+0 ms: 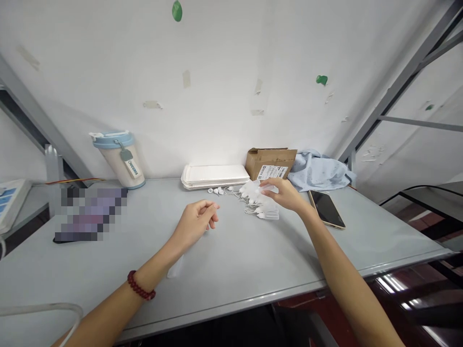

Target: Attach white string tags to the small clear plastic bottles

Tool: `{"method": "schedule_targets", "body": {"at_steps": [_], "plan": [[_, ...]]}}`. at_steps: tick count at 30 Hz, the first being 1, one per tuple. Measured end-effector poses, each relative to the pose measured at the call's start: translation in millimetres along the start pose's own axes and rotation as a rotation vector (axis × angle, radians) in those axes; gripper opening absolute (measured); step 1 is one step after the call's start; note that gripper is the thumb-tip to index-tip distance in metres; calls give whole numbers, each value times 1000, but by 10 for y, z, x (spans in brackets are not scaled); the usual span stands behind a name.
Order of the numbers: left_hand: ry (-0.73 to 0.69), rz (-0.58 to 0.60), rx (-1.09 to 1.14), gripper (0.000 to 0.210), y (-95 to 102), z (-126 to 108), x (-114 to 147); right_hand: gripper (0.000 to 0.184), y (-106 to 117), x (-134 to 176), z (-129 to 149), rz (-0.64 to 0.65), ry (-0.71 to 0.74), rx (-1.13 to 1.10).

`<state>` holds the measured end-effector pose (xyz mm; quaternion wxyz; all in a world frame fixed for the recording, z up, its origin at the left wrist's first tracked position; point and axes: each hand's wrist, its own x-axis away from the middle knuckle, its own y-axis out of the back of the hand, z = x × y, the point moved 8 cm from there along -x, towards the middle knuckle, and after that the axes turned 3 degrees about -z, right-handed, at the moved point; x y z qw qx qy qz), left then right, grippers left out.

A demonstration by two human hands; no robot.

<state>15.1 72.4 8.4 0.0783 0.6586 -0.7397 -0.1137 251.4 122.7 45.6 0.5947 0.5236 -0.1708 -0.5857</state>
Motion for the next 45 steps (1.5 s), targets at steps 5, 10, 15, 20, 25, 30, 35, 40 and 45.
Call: {"method": "schedule_targets", "body": {"at_steps": [5, 10, 15, 20, 25, 30, 35, 40, 45], "plan": [[11, 4, -3, 26, -3, -2, 8, 18, -61, -2, -44, 51, 35, 34], [6, 14, 5, 27, -16, 5, 4, 19, -87, 2, -76, 62, 46, 100], [-1, 17, 10, 29, -21, 11, -1, 19, -87, 4, -51, 58, 68, 105], [-8, -2, -21, 27, 8, 7, -12, 20, -52, 11, -31, 26, 55, 92], [0, -47, -88, 26, 63, 11, -44, 20, -23, 9, -10, -5, 57, 87], [-27, -101, -168, 24, 162, 19, -155, 18, 27, 2, 37, -54, 67, 83], [-153, -66, -464, 19, 214, -11, -452, 16, 65, 1, 105, -119, 106, 63], [-308, -1, -779, 29, 75, -78, -782, 16, 48, 14, 200, -154, 156, 52], [-356, 53, -931, 35, -145, -31, -944, 15, 12, 26, 285, -145, 172, 25]]}}
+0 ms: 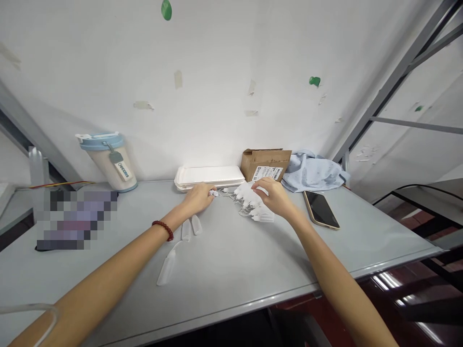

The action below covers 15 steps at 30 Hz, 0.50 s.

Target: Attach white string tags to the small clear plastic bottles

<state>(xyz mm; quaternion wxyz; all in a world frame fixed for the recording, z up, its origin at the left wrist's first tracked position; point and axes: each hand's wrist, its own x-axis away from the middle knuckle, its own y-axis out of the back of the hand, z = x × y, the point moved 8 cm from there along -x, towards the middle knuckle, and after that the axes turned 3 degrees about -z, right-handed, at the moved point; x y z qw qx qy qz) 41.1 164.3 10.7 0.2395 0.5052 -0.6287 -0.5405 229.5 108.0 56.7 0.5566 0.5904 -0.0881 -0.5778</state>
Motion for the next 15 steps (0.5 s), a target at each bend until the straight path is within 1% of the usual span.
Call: {"method": "schedule_targets", "body": {"at_steps": [4, 7, 11, 15], "plan": [[-10, 16, -26, 37, -102, -6, -62, 15, -9, 4, 45, 0, 11, -10], [-14, 23, -32, 35, -139, 15, -94, 15, -12, 7, 66, 4, 10, -9], [-27, 8, -10, 30, -144, 6, -112, 14, -23, 6, 81, 20, 17, -8], [-49, -26, 54, 25, -105, -49, -129, 14, -56, 6, 130, 3, 25, -46]]}}
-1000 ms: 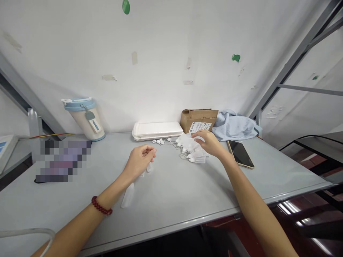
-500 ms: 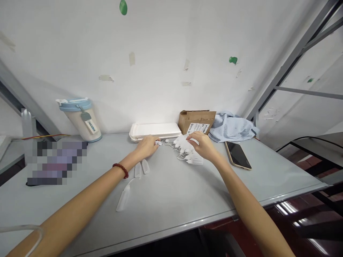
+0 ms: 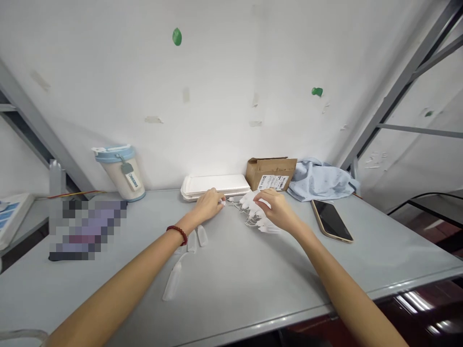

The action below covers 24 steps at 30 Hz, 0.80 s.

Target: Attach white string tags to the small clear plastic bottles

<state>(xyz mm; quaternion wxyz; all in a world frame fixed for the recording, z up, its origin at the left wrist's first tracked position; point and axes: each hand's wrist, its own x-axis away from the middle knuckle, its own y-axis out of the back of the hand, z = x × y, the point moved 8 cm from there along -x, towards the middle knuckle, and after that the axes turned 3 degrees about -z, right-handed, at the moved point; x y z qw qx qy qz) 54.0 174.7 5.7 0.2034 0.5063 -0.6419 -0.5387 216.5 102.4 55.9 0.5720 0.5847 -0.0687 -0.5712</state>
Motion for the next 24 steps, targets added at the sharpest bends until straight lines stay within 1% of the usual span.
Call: {"method": "schedule_targets", "body": {"at_steps": [3, 5, 7, 9, 11, 13, 15, 17, 21, 24], "plan": [[3, -15, 68, 21, 66, -8, 10, 13, -126, 16, 154, 18, -3, -112], [16, -21, 124, 19, 154, 18, 73, 12, -297, 43, 328, 98, -5, -208], [45, -37, 206, 20, 294, 69, 202, 12, -472, 80, 557, 189, 32, -288], [122, -102, 448, 18, 484, 162, 388, 17, -618, 115, 777, 266, 89, -308], [220, -156, 578, 19, 641, 270, 601, 23, -731, 139, 933, 326, 123, -296], [364, -209, 651, 21, 726, 410, 816, 26, -817, 152, 1020, 366, 130, -264], [457, -249, 721, 23, 738, 514, 987, 27, -889, 163, 1066, 394, 128, -224], [506, -286, 773, 24, 719, 588, 1096, 27, -958, 181, 1089, 419, 126, -189], [511, -310, 790, 24, 710, 621, 1150, 27, -1076, 227, 1078, 453, 110, -142], [509, -267, 794, 24, 705, 561, 1141, 26, -1114, 241, 1025, 449, 91, -98]]}}
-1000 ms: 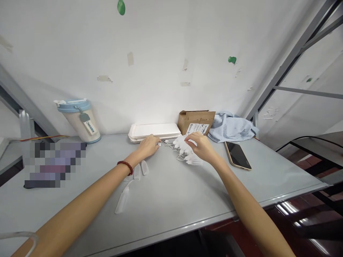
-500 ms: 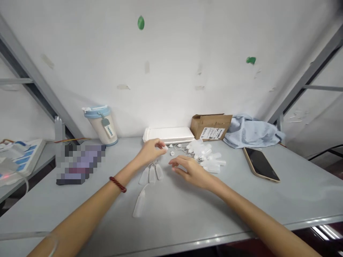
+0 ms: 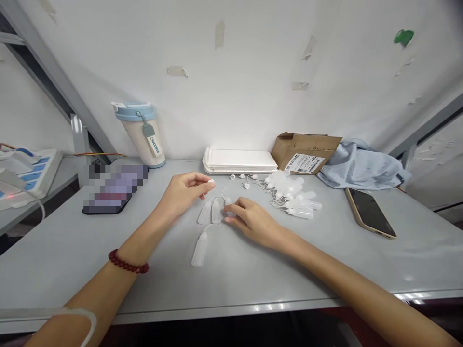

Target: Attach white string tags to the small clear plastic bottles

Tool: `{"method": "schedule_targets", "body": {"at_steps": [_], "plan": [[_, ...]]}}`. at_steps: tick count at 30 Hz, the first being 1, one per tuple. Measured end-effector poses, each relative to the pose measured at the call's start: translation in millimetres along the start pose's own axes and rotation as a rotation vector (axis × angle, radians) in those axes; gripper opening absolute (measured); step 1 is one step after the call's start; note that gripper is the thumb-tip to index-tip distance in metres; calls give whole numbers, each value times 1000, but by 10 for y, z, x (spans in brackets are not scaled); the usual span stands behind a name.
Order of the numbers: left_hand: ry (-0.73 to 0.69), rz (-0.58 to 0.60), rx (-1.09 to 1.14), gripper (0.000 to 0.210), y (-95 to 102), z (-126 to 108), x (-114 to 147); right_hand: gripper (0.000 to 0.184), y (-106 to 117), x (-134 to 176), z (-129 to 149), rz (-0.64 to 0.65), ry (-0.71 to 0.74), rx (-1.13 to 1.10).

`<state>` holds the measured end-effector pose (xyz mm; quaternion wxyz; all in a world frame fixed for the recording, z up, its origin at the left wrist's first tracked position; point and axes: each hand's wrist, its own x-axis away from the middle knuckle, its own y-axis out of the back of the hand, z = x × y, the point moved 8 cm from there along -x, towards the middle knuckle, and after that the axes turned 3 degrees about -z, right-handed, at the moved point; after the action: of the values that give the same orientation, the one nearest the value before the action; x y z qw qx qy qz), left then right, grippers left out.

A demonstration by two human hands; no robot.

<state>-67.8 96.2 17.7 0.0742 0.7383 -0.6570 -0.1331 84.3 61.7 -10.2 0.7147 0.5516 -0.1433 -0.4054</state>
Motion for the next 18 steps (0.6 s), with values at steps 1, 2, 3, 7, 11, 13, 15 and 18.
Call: {"method": "schedule_targets", "body": {"at_steps": [1, 2, 3, 7, 11, 13, 15, 18], "plan": [[14, 16, -5, 25, -22, -5, 14, 25, -6, 1, -23, 0, -9, 20], [29, 29, -12, 26, -44, -6, 30, 24, -10, 2, -45, 1, -16, 41], [40, 38, -21, 26, -62, -6, 46, 23, -13, 4, -66, 2, -21, 59], [49, 47, -64, 27, -106, 8, 85, 18, 7, 24, -118, -25, -20, 85], [56, 86, -103, 27, -154, 30, 79, 17, 128, 65, -120, -139, -2, 67], [40, 139, -92, 27, -210, 4, 68, 17, 207, 89, -90, -198, 27, 17], [13, 197, -68, 29, -277, -48, 57, 17, 277, 113, -46, -241, 69, -41], [-4, 279, -20, 31, -385, -116, 48, 16, 352, 148, 21, -277, 131, -121]]}}
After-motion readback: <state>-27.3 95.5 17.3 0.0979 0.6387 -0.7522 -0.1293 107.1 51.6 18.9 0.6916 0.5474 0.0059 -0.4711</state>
